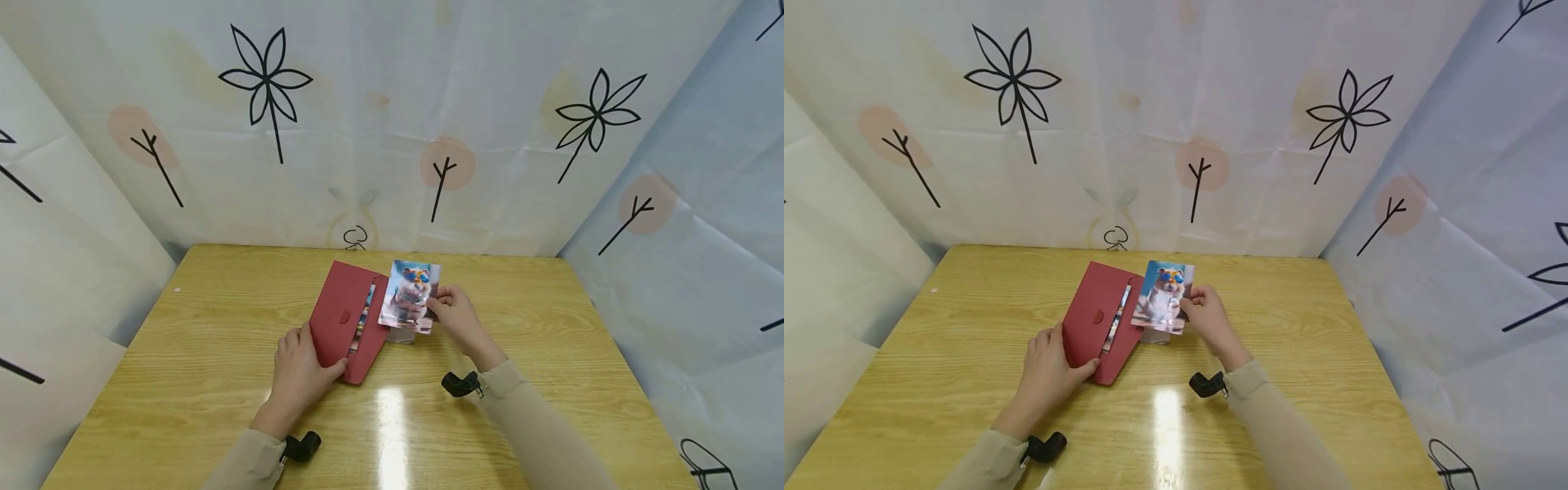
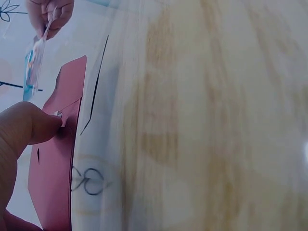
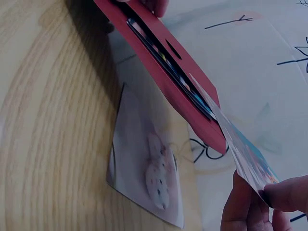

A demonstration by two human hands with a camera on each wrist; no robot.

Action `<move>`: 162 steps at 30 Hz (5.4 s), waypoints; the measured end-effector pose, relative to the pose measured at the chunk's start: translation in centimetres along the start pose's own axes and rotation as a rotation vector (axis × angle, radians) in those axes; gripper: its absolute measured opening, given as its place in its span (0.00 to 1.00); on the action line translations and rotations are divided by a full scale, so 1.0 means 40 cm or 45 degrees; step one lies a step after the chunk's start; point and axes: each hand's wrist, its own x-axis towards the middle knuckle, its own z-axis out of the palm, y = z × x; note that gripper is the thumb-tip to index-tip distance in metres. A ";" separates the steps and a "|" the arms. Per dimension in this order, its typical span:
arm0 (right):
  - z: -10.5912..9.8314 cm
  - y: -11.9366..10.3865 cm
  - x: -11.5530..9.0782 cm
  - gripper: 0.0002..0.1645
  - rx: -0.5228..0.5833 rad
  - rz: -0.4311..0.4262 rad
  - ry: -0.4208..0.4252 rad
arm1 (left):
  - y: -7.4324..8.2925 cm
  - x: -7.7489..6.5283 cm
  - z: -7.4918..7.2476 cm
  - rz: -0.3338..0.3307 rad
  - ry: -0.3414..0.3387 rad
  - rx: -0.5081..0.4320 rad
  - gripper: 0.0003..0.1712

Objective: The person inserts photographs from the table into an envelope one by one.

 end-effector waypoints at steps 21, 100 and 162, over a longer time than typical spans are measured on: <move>0.071 0.036 -0.024 0.09 0.012 0.022 -0.154 | 0.007 0.001 -0.005 0.015 0.011 0.010 0.60; 0.190 -0.050 -0.085 0.32 0.048 -0.134 -0.248 | 0.025 -0.015 -0.009 0.049 0.049 0.023 0.62; 0.108 0.019 -0.004 0.30 -0.455 -0.183 -0.126 | -0.013 -0.009 -0.006 0.027 0.095 0.063 0.61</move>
